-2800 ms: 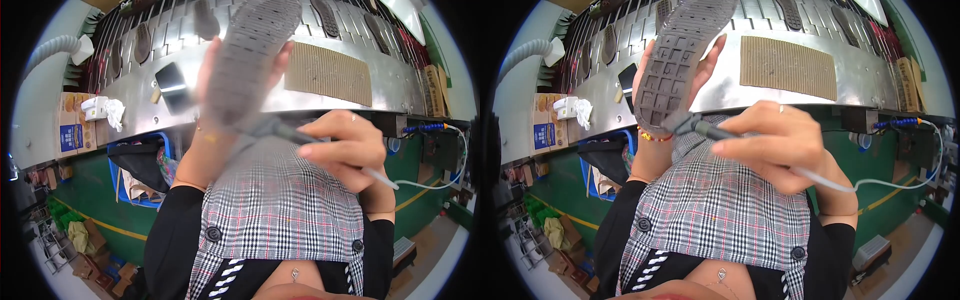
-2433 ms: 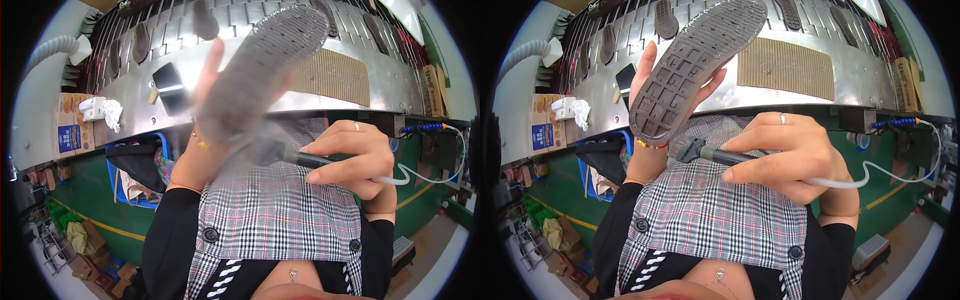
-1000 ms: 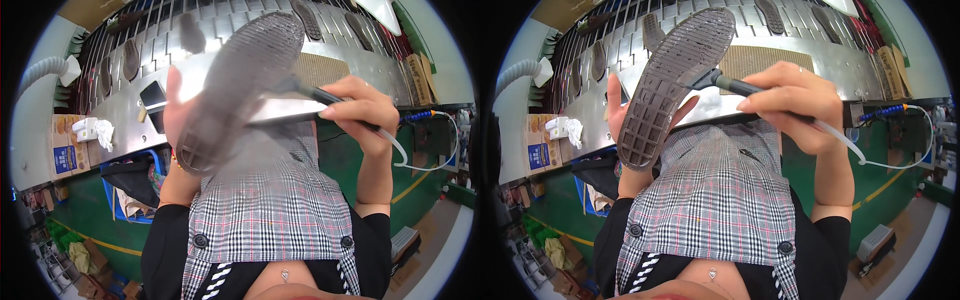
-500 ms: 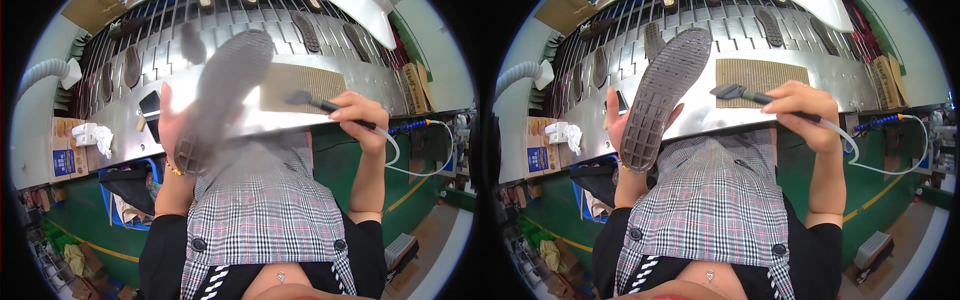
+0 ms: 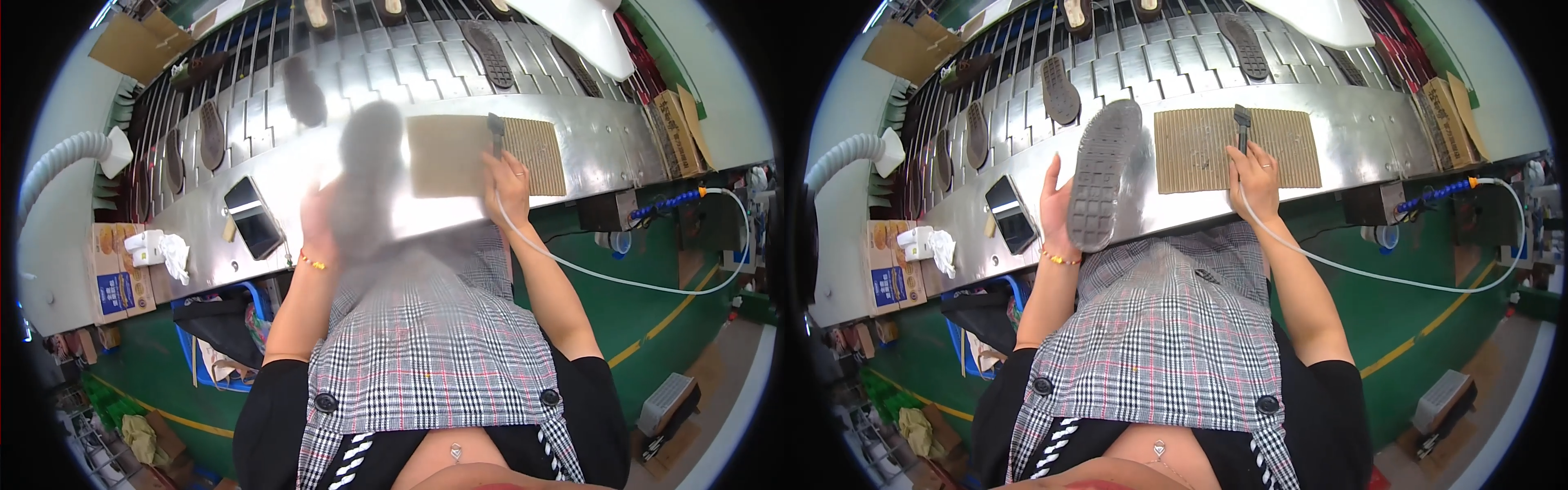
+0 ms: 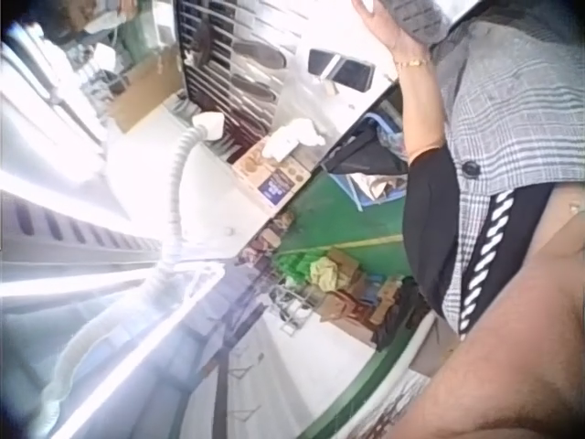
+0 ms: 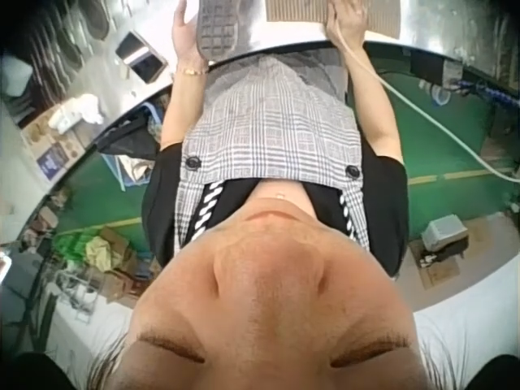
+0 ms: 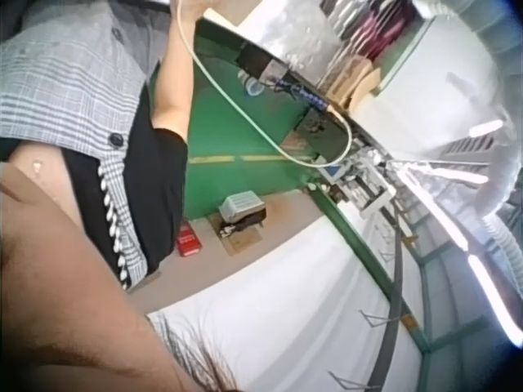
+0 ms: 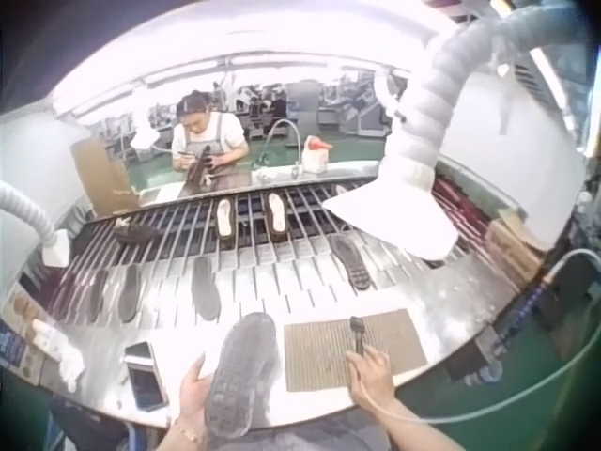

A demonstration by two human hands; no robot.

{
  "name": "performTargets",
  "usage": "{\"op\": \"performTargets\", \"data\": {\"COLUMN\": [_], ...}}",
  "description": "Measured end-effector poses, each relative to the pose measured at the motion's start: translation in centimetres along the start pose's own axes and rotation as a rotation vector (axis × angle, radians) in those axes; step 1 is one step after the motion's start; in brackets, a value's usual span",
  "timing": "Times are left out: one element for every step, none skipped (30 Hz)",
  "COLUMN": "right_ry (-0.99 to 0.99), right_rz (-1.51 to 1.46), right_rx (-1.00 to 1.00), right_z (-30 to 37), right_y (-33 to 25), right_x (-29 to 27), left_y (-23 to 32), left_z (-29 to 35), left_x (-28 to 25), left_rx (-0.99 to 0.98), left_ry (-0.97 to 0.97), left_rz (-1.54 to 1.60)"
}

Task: Applying adhesive to the bottom of shoe soles using a pressurized brush tool on a factory assembly line.

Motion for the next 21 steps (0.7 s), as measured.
{"op": "performTargets", "data": {"right_ry": [0.0,0.0,0.007,-0.001,-0.009,-0.004,-0.002,0.002,0.009,0.013,0.01,0.007,0.018,0.033,0.035,0.035,0.044,0.032,0.019,0.025,0.035], "right_rz": [0.001,0.004,0.009,-0.007,-0.016,-0.013,-0.009,0.002,-0.003,0.002,-0.018,-0.036,-0.015,-0.003,-0.011,-0.021,-0.017,-0.007,0.004,0.01,0.019], "right_rx": [0.004,0.007,0.009,0.024,0.044,0.041,0.051,0.069,0.071,0.063,0.046,0.034,0.047,0.069,0.071,0.07,0.082,0.073,0.064,0.072,0.071], "right_z": [-0.1,-0.1,-0.2,-0.2,-0.1,-0.1,-0.1,0.0,0.0,0.1,-0.1,-0.3,-0.1,-0.1,-0.2,-0.2,0.0,0.2,0.4,0.5,0.5], "right_y": [0.2,0.2,0.3,0.4,0.4,0.3,0.1,0.1,0.1,-0.1,-0.5,-0.8,-0.3,0.1,0.0,-0.2,0.0,0.3,0.5,0.6,0.7], "right_x": [-0.1,-0.1,-0.3,-0.2,-0.2,-0.1,-0.1,-0.1,0.0,-0.1,-0.2,-0.2,-0.3,-0.6,-0.9,-0.9,-0.9,-0.7,-0.5,-0.5,-0.8], "left_y": [0.1,0.5,0.9,1.5,1.9,2.1,3.6,3.9,4.5,5.3,7.9,10.8,11.7,12.4,14.3,15.8,16.0,16.2,16.6,17.2,18.0], "left_z": [-1.5,-3.1,-5.0,-7.2,-9.7,-11.9,-14.5,-16.7,-18.7,-20.2,-21.2,-21.2,-21.0,-20.0,-18.7,-17.7,-17.3,-17.2,-17.8,-18.2,-18.6], "left_x": [-0.5,-1.0,-0.6,-0.1,0.5,2.1,1.8,2.0,1.9,2.0,-0.8,-3.3,-3.5,-3.6,-4.4,-5.3,-5.4,-5.5,-5.3,-5.3,-5.4], "left_rx": [0.003,0.007,0.0,0.011,0.015,0.015,-0.008,-0.009,0.254,0.519,0.658,0.783,0.75,0.711,0.59,0.455,0.513,0.57,0.57,0.572,0.57], "left_ry": [0.037,0.072,0.068,0.037,0.004,-0.114,-0.221,-0.23,0.019,0.277,0.442,0.615,0.724,0.832,1.039,1.257,1.487,1.711,1.691,1.641,1.589], "left_rz": [0.053,0.107,0.102,-0.047,-0.195,-0.125,-0.158,-0.157,-0.411,-0.656,-1.037,-1.42,-1.695,-1.974,-2.139,-2.288,-2.207,-2.106,-2.124,-1.983,-1.836]}}
Point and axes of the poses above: each hand's wrist, its own z-axis away from the middle knuckle, its own x-axis out of the palm, y = z × x, the point moved 2 cm from there along -z, towards the middle knuckle, and after that the axes turned 2 degrees about -z, right-handed, at the moved point
